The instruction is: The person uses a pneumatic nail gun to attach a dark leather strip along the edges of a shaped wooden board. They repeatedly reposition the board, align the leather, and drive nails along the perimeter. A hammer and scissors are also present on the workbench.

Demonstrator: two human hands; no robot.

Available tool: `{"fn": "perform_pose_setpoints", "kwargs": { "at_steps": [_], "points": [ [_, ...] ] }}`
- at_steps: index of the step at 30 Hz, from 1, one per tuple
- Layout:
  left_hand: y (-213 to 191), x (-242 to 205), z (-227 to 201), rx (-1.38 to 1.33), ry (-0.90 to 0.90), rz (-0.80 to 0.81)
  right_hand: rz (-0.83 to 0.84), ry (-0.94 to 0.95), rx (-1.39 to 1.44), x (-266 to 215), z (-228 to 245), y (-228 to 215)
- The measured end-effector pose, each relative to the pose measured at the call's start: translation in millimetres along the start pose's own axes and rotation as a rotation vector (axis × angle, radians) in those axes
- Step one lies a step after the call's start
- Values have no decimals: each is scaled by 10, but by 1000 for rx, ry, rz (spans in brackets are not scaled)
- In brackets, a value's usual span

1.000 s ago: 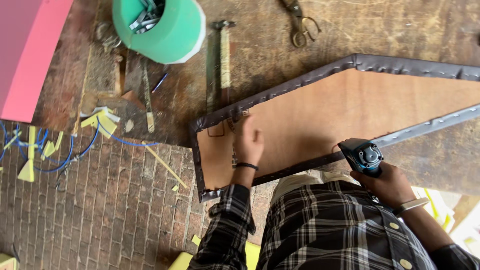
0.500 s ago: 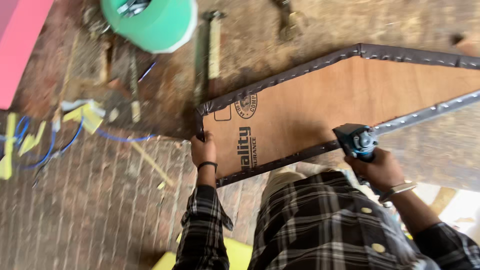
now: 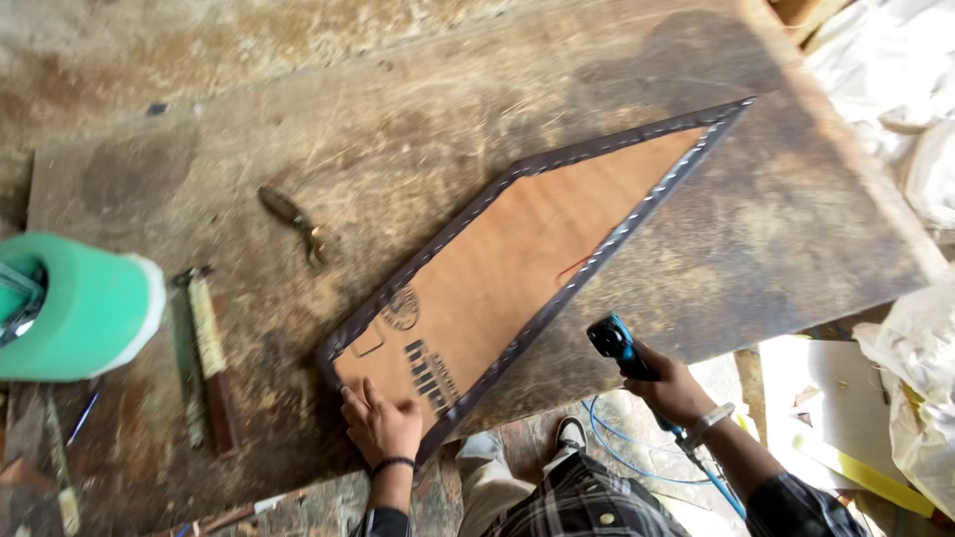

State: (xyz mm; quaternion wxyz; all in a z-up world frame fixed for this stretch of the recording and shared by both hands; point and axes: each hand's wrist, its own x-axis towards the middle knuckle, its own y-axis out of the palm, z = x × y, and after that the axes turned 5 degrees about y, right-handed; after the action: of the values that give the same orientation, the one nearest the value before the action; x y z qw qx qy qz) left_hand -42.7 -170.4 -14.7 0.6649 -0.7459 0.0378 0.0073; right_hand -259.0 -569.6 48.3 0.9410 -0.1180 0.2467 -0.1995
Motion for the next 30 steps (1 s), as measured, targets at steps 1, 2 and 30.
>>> {"fn": "perform_pose_setpoints", "kwargs": {
  "at_steps": [1, 2, 30],
  "points": [
    [9, -114, -68, -37, 59, 2, -14, 75, -142, 50, -143, -118],
    [37, -220, -181, -80, 117, 6, -32, 154, -288, 163, -268, -272],
    [-1094, -308, -1047, 358, 236, 626, -25, 99, 51, 1072, -180, 254]
  ]
}}
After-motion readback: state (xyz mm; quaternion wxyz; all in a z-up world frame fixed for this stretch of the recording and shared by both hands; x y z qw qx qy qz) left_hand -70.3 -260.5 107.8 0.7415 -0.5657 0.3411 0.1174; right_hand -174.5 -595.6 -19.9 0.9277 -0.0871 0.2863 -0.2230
